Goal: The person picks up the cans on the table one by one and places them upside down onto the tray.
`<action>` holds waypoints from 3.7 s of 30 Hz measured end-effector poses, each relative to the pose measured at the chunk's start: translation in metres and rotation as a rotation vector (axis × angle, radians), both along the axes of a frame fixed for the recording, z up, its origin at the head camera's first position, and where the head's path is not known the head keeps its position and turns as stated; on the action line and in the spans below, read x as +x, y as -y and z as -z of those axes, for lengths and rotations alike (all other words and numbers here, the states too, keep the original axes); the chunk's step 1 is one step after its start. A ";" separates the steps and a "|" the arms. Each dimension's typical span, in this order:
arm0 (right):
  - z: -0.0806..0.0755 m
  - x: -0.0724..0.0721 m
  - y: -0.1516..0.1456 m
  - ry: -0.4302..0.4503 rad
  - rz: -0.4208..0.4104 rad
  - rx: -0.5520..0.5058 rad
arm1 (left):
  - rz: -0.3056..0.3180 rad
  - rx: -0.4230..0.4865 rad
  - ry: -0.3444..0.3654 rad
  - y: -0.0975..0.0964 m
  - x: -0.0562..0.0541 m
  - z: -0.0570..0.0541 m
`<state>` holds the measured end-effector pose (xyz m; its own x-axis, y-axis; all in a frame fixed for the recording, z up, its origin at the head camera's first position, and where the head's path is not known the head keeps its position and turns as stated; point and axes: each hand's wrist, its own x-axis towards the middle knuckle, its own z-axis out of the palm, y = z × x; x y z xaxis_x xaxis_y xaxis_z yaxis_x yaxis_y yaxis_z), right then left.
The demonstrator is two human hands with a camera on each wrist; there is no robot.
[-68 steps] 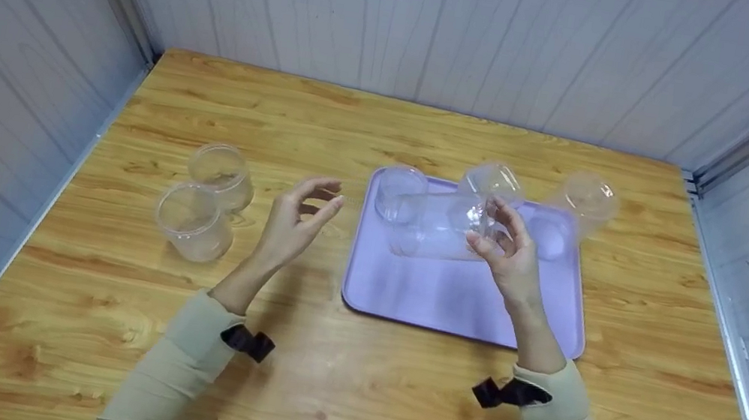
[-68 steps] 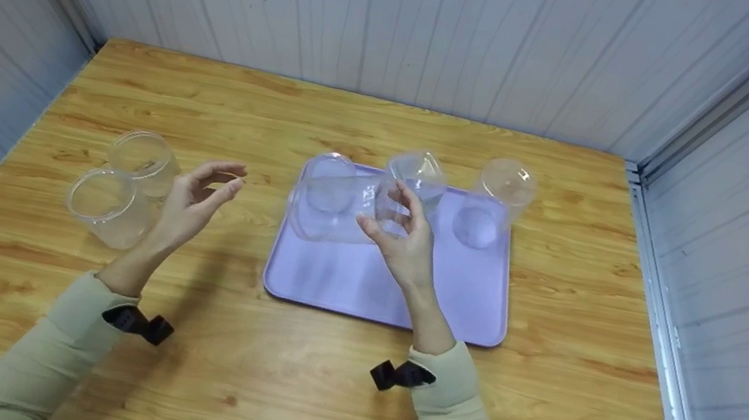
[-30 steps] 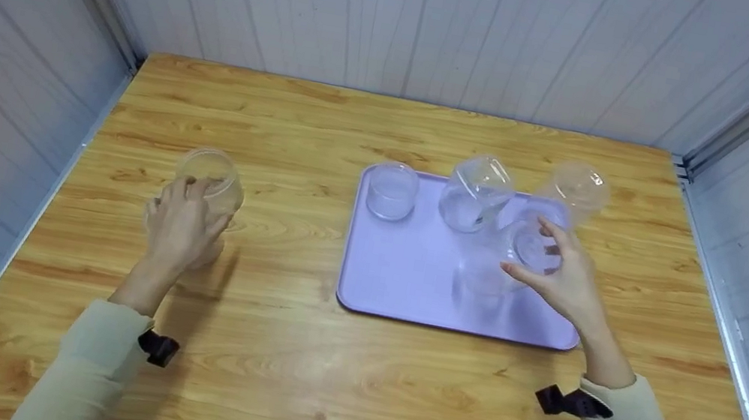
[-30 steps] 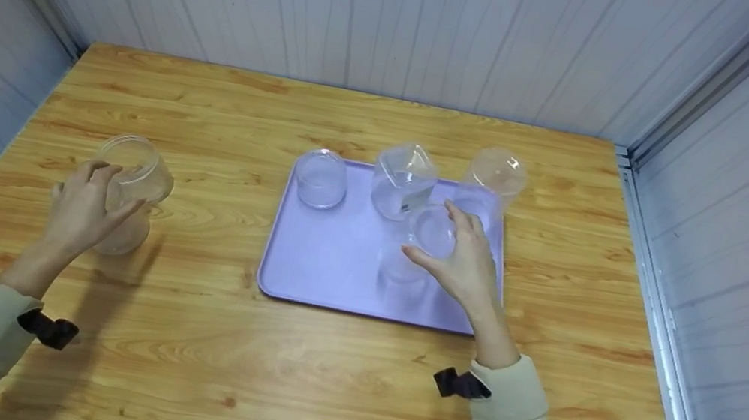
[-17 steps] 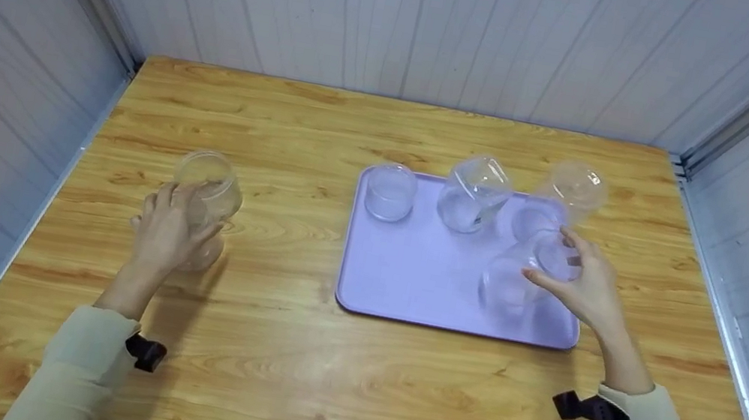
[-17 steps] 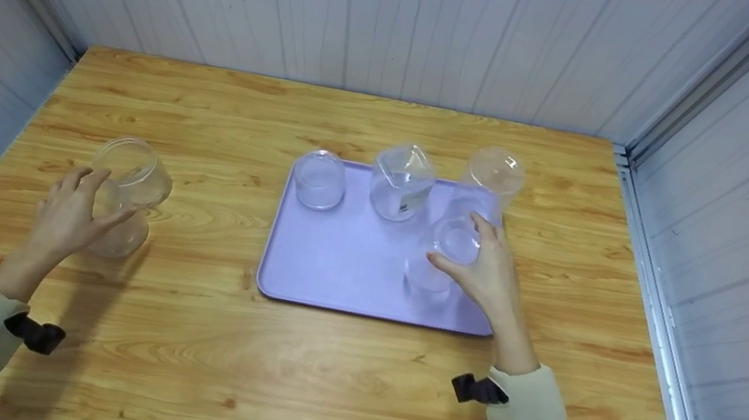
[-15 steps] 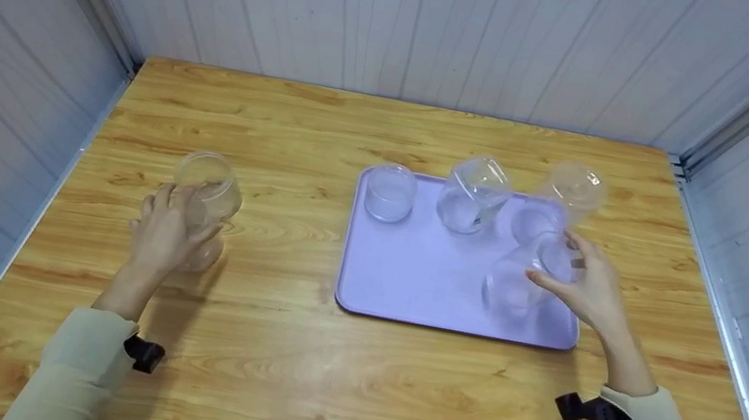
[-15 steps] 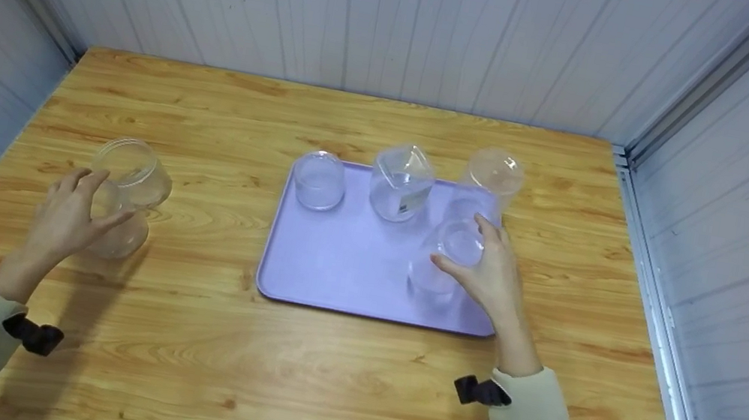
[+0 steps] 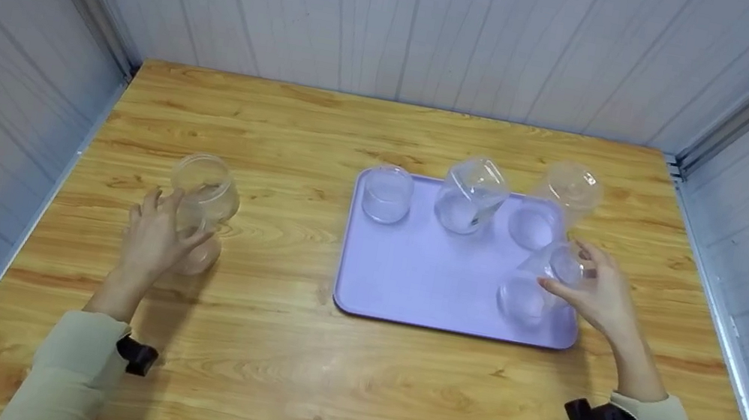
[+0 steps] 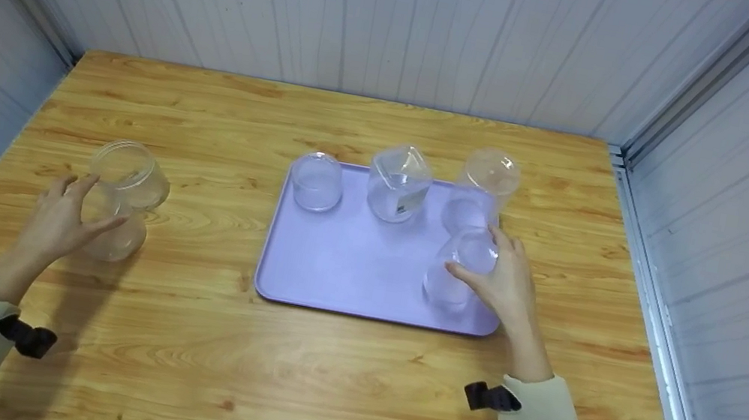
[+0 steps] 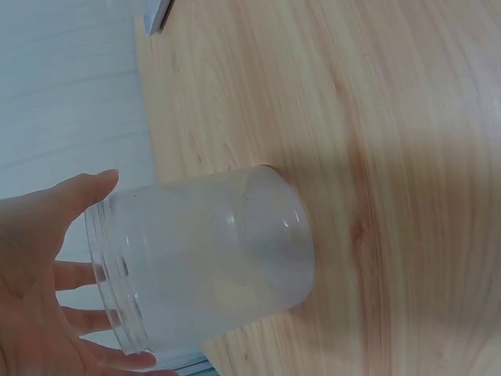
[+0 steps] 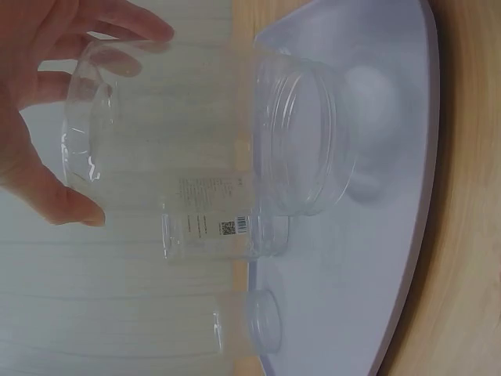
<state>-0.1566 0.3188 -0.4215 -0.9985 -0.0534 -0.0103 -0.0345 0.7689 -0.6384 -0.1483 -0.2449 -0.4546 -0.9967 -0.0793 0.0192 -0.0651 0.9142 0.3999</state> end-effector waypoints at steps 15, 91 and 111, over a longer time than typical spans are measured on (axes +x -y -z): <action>0.008 -0.003 -0.012 0.035 0.035 0.032 | 0.014 0.055 0.083 0.005 -0.002 -0.002; 0.022 0.010 0.072 -0.219 -0.012 -0.838 | -0.035 0.694 -0.374 -0.104 0.001 0.000; 0.085 -0.002 0.080 -0.022 -0.198 -1.207 | -0.008 0.941 -0.339 -0.147 0.009 0.018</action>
